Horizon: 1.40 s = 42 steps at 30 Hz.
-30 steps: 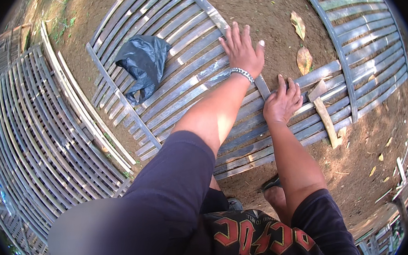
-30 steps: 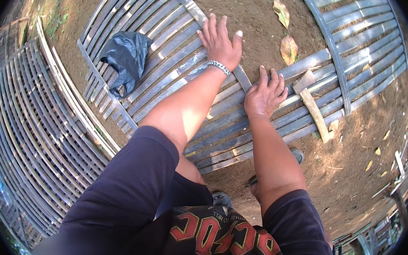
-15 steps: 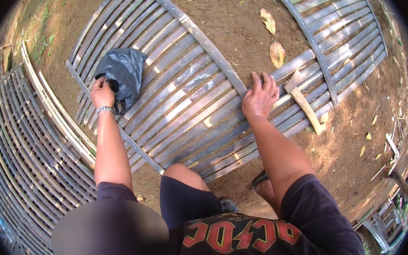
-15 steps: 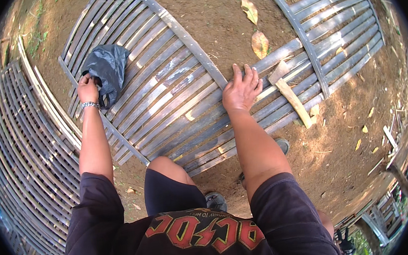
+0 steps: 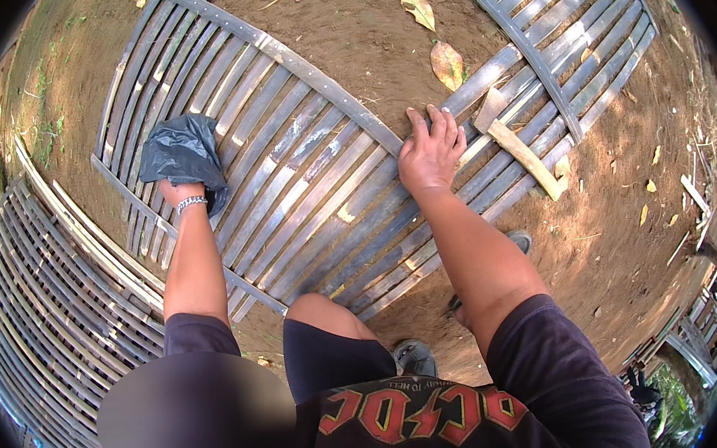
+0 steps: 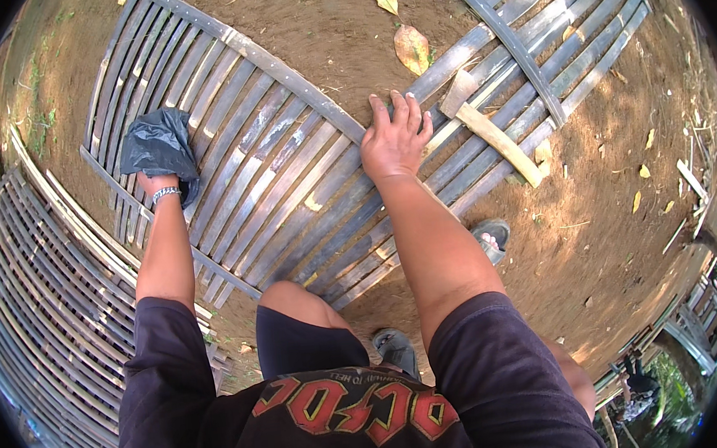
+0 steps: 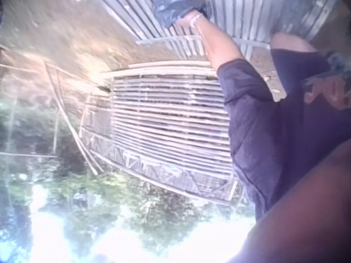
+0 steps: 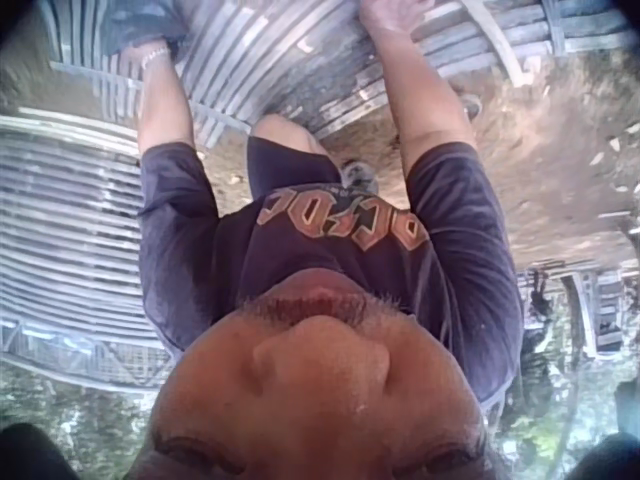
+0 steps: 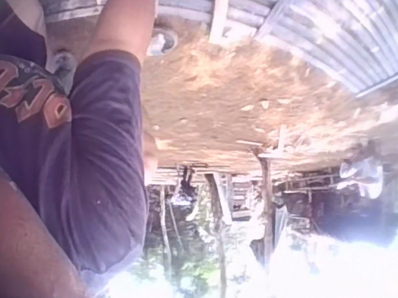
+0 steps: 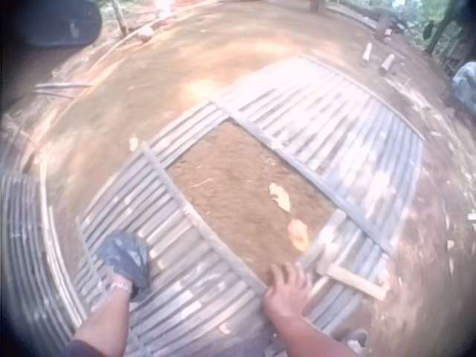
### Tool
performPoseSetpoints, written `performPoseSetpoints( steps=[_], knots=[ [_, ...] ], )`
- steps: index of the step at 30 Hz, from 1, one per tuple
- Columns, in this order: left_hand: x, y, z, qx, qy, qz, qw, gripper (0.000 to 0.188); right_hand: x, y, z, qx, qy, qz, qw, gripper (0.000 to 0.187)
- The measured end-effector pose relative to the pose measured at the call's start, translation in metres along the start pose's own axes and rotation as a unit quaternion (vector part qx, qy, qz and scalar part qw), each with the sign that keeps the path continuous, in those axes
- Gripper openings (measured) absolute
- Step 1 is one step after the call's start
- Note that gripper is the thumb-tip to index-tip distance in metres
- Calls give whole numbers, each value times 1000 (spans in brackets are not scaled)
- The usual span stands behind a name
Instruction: The person assembles a bamboo structure by placing thin bamboo strips onto a larger frame and securing them with a hammer. They repeatedly position the strips and strike them to fasten them in place.
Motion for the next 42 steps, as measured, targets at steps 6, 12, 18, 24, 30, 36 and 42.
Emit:
performPoseSetpoints(
  steps=[6, 12, 18, 24, 30, 36, 42],
  knots=[
    [14, -43, -63, -210, -133, 38, 968, 55, 3, 5, -19, 26, -20, 4, 999, 52],
    [13, -35, -64, -140, -100, 67, 983, 57, 3, 7, -20, 15, -23, -8, 1000, 51],
    [28, -20, -54, -86, -62, 125, 987, 60, 3, 9, -18, 13, -23, -10, 1000, 50],
    [21, -51, -66, -377, -227, 159, 884, 60, 4, 5, -25, 43, -29, 0, 999, 49],
    [-26, -38, 9, -389, -289, 124, 866, 55, 2, 9, -15, 7, -19, -17, 1000, 49],
    [-23, -30, 0, -274, -132, 87, 949, 53, 4, 8, -22, 18, -22, -20, 999, 49],
    [-35, -23, -7, -222, -48, 61, 972, 50, 3, 4, -21, 27, -26, 1, 999, 48]
  ],
)
Point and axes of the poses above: each hand's wrist, its own x-axis away from the middle knuckle, its own y-axis out of the back of the hand, z = x × y, the point moved 6 cm from there along -x, towards the middle knuckle, and after that the axes turned 5 degrees about y, right-handed, at the moved point
